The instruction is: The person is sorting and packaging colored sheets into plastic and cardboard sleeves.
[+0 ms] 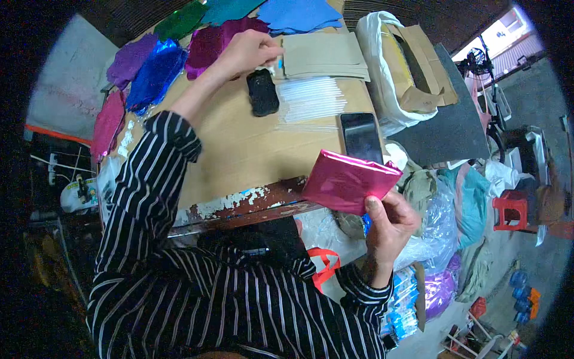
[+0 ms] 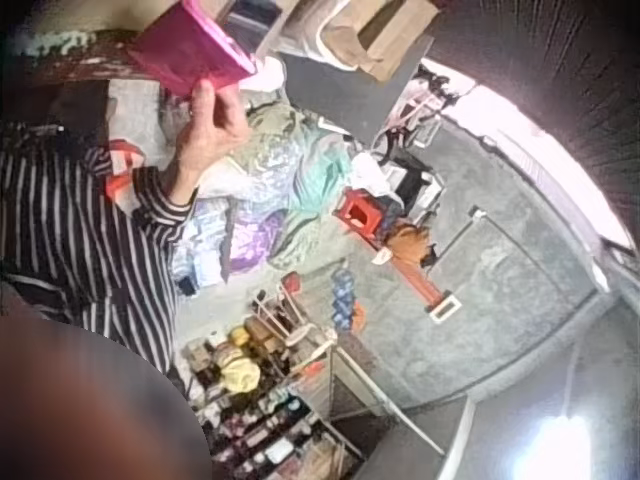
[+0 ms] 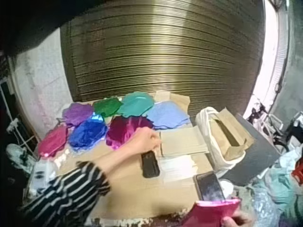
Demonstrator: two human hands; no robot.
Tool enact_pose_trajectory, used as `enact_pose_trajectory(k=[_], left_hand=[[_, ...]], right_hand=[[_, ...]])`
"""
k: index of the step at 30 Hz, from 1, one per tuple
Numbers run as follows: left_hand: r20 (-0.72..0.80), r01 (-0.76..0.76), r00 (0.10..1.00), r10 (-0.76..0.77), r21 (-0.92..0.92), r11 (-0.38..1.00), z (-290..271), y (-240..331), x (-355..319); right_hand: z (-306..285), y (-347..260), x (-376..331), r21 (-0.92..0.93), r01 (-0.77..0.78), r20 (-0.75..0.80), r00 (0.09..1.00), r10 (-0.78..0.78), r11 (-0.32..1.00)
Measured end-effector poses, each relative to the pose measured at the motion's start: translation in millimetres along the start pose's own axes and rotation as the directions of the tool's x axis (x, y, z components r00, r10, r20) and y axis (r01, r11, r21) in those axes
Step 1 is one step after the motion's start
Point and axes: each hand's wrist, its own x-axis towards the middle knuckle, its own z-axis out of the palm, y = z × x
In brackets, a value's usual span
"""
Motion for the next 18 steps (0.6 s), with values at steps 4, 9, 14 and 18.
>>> enact_pose_trajectory(k=[4, 9, 14, 18], left_hand=[[-0.073, 0.244, 0.969, -0.237, 0.452, 0.858, 13, 1, 56], [-0.041, 0.337, 0.939, -0.343, 0.326, 0.883, 21, -27, 67], [-0.18, 0.316, 0.93, -0.321, -0.056, 0.947, 23, -31, 53], [-0.238, 0.264, 0.93, -0.281, -0.099, 0.959, 18, -13, 39]], right_hand=[[-20, 1, 9, -0.04, 0.022, 0.02, 1.0, -0.021, 0.999], [-29, 9, 5, 0.013, 0.011, 0.008, 1.0, -0.011, 1.0], [-29, 9, 1, 0.039, 0.008, 0.013, 1.0, -0.009, 0.999], [-25, 3, -6, 0.034, 0.035, 0.014, 0.999, -0.035, 0.999]])
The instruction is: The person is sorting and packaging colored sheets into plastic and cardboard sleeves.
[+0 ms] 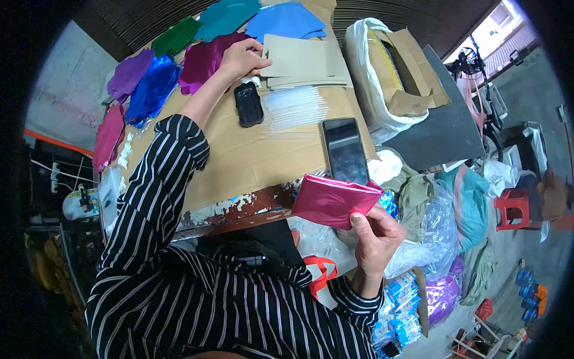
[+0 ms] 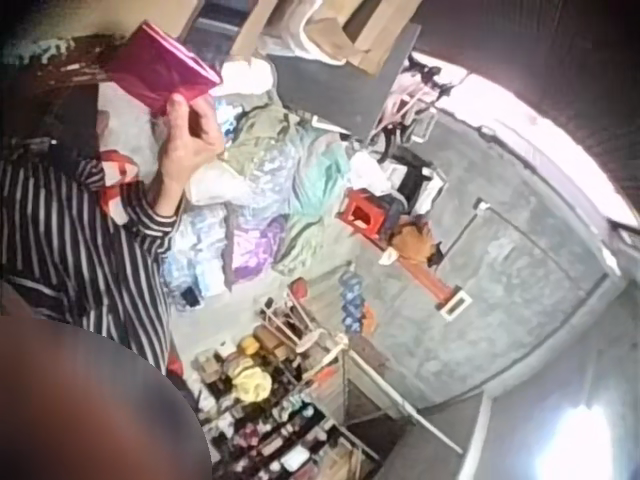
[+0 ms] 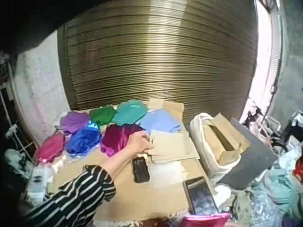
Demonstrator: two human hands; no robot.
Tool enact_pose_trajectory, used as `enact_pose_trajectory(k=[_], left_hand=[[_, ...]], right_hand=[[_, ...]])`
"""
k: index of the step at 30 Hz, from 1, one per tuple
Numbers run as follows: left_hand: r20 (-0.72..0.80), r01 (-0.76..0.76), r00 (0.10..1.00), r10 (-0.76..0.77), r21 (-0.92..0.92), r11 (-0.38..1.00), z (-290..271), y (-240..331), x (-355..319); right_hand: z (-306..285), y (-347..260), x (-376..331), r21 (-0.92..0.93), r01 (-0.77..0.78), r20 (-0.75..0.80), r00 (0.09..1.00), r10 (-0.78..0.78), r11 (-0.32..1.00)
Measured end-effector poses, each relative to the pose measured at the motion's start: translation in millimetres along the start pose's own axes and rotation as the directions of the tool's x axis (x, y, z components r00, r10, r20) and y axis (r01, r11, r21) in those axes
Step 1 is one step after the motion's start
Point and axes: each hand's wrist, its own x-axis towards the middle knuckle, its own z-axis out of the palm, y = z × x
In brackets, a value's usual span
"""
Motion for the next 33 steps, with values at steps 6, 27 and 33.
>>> enact_pose_trajectory(k=[6, 27, 33], left_hand=[[0.048, -0.108, 0.989, 0.14, -0.41, 0.906, -48, 3, -56], [-0.086, 0.093, 0.992, -0.087, 0.061, 0.994, -212, -205, -368], [-0.191, -0.263, 0.895, 0.402, 0.501, 0.825, -185, -202, -363]], right_hand=[[18, -13, -14, 0.028, 0.022, 0.07, 0.997, -0.024, 0.999], [312, 74, 6, -0.372, -0.446, 0.656, 0.494, 0.571, 0.814], [312, 73, -3, -0.617, -0.185, 0.563, 0.576, 0.593, 0.765]])
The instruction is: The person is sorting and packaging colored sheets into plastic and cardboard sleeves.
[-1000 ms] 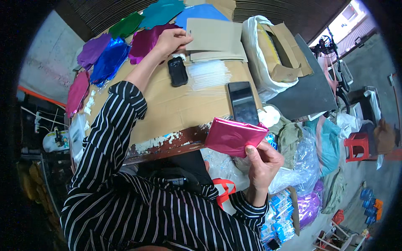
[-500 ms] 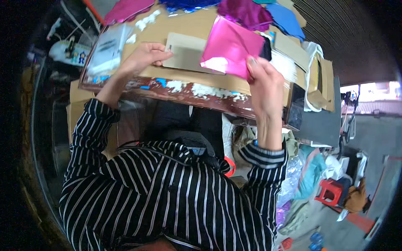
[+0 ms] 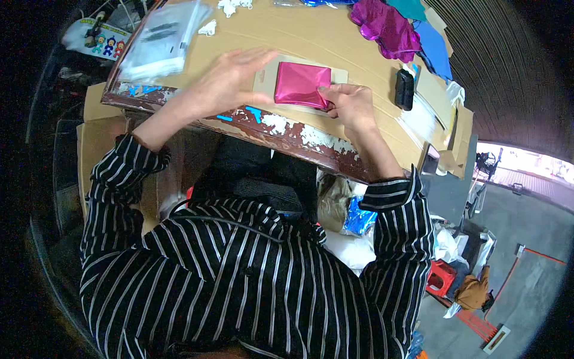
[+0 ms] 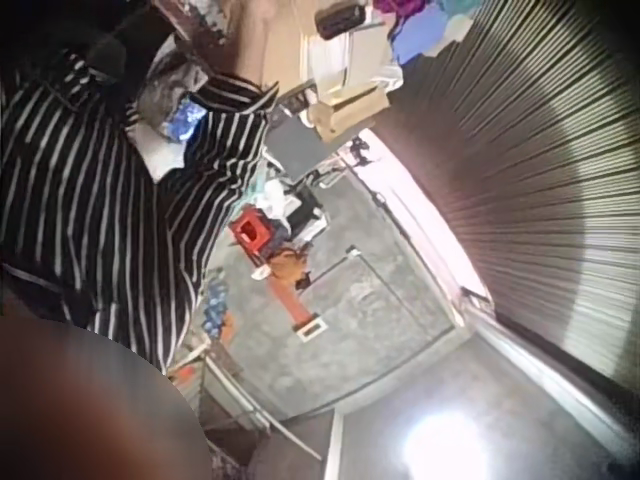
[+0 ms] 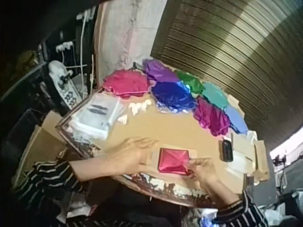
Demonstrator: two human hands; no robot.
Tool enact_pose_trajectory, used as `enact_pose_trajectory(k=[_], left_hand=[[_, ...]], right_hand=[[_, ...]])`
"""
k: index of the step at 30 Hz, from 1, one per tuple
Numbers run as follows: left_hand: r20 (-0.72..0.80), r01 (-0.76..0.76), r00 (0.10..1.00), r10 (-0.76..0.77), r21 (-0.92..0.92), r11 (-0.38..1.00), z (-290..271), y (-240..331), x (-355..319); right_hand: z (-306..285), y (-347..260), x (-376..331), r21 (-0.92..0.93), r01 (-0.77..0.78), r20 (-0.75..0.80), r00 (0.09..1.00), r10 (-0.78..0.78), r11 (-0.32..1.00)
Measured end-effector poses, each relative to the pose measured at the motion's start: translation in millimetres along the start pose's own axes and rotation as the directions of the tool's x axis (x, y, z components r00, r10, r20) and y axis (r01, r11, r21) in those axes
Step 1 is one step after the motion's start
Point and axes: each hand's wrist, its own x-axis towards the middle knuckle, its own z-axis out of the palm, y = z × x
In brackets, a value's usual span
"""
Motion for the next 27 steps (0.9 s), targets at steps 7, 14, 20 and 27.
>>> enact_pose_trajectory(k=[7, 14, 20, 27], left_hand=[[0.149, -0.03, 0.989, 0.012, 0.115, 0.993, 9, -8, 12], [0.419, 0.21, 0.891, -0.173, -0.043, 0.977, -19, 5, 51], [0.343, -0.096, 0.927, 0.154, -0.178, 0.979, 20, 28, 74], [0.293, -0.241, 0.926, 0.239, -0.029, 0.97, 56, 27, 67]], right_hand=[[7, -9, 11, -0.126, 0.012, -0.072, 0.997, -0.021, 0.992], [12, -10, 6, -0.161, 0.02, -0.13, 0.991, -0.041, 0.987], [7, -7, 11, -0.147, 0.041, -0.098, 0.994, -0.056, 0.988], [-10, -21, 6, -0.081, -0.099, -0.037, 0.995, 0.096, 0.992]])
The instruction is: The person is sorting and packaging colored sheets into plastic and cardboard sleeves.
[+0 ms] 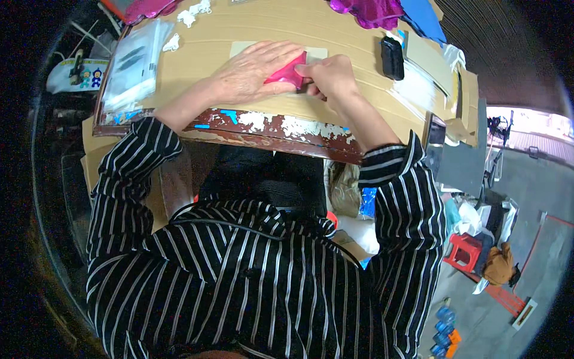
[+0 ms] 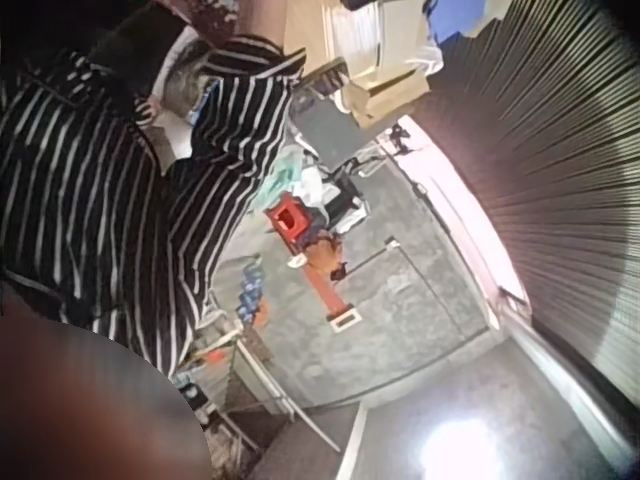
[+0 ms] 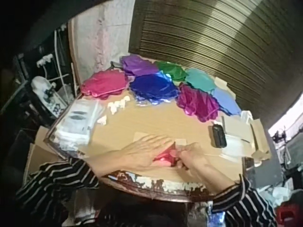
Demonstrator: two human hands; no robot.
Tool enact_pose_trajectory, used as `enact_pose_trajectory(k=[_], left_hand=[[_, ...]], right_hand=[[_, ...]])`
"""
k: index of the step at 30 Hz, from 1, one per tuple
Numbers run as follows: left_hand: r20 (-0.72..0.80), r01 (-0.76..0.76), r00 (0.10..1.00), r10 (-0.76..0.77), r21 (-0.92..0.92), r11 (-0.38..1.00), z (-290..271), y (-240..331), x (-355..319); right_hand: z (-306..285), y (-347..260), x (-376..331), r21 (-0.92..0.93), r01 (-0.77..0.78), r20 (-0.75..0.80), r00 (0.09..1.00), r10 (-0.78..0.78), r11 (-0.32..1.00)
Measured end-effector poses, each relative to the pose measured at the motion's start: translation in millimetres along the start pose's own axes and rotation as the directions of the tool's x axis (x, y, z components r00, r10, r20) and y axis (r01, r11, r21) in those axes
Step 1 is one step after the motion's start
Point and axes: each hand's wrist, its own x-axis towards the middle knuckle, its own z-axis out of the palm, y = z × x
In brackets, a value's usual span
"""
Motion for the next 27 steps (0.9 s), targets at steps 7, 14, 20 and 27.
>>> enact_pose_trajectory(k=[7, 14, 20, 27], left_hand=[[-0.003, -0.024, 1.0, 0.024, 0.087, 0.996, -1, 4, -4], [-0.014, 0.001, 1.0, 0.001, 0.126, 0.992, -3, 7, -3], [-0.017, -0.003, 1.0, 0.005, 0.139, 0.99, 0, 5, -3], [0.014, 0.016, 1.0, -0.019, 0.141, 0.99, 0, 6, 0]], right_hand=[[1, -8, 13, -0.043, -0.086, 0.027, 0.996, 0.087, 0.995], [0, -3, 15, -0.438, 0.216, 0.09, 0.976, -0.196, 0.873], [-5, 8, 13, -0.268, 0.252, 0.01, 0.966, -0.259, 0.93], [-5, 12, 11, 0.1, 0.028, 0.04, 0.999, -0.033, 0.995]])
